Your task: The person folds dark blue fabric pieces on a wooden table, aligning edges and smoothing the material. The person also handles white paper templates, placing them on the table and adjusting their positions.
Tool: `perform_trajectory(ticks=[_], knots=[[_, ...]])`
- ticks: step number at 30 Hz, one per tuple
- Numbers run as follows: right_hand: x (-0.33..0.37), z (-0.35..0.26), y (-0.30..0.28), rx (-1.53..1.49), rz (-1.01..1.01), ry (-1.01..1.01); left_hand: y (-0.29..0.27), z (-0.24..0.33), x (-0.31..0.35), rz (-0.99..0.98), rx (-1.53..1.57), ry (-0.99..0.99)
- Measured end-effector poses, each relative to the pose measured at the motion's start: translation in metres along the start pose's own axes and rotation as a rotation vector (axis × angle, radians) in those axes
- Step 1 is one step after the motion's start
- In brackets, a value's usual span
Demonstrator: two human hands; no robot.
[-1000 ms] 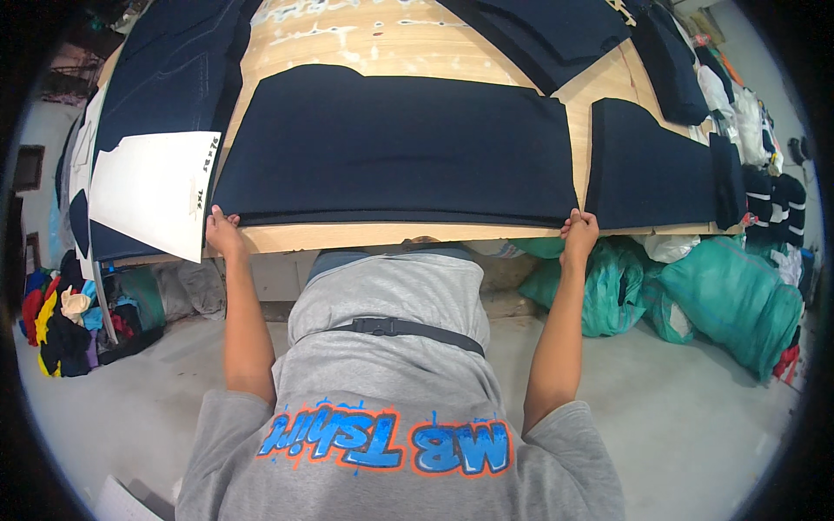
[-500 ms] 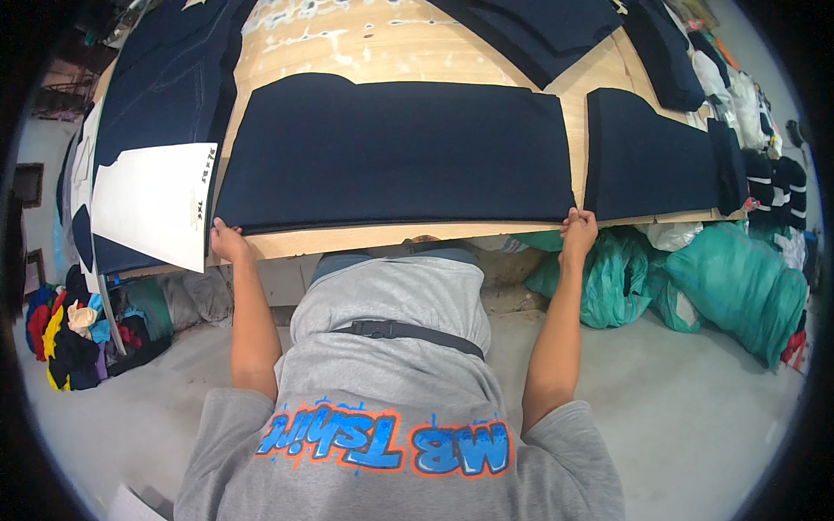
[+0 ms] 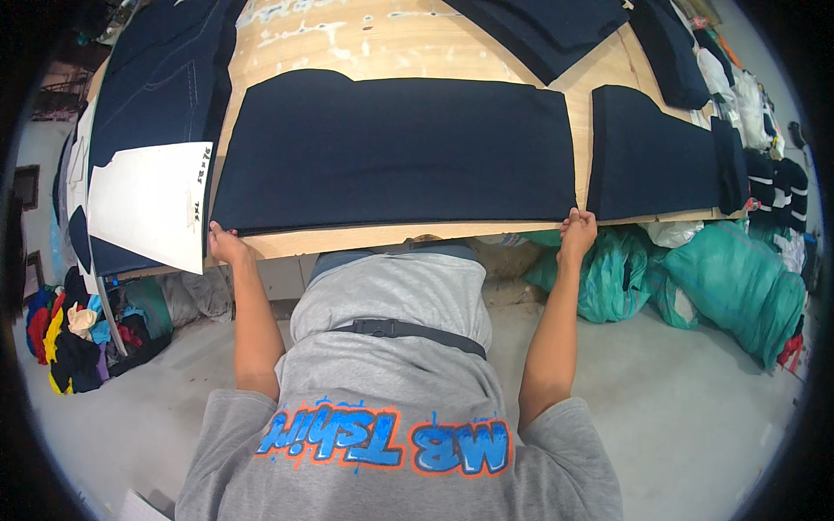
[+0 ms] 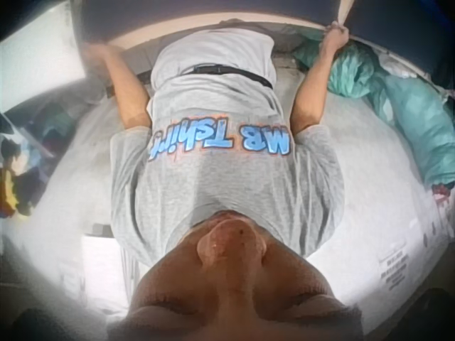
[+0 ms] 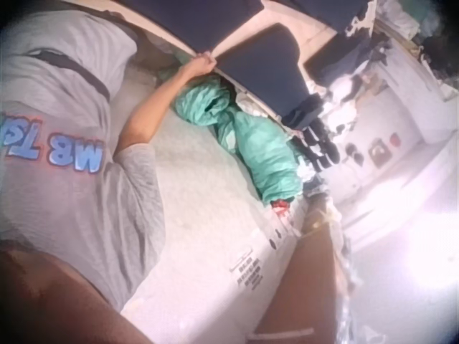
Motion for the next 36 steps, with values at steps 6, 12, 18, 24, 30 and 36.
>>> perform_trajectory(ticks=[6,12,18,24,30,36], knots=[[0.000,0.003,-0.001,0.074,0.018,0.020,0.001,0.013,0.014,0.088,0.055,0.057],[-0.006,-0.002,0.004,0.081,-0.012,0.013,-0.019,0.012,-0.006,-0.051,-0.412,0.225],[-0.010,0.003,-0.001,0.101,-0.024,0.004,-0.009,0.032,0.010,-0.080,-0.449,0.336],[-0.006,-0.004,0.002,0.173,-0.014,-0.006,-0.023,0.016,0.006,-0.145,-0.183,0.185],[-0.002,-0.008,0.001,0.209,0.010,-0.007,-0.023,0.017,-0.004,-0.191,-0.362,0.108],[-0.008,-0.001,-0.001,0.200,0.014,-0.013,-0.032,0.015,0.003,-0.100,-0.420,0.157]])
Point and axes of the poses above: each hand's wrist, its own x-axis away from the middle knuckle, its own y-axis out of the palm, z = x × y, the point moved 8 cm from there along -x, towards the middle knuckle, and after that the axes turned 15 degrees about x, right-handed, at the moved point
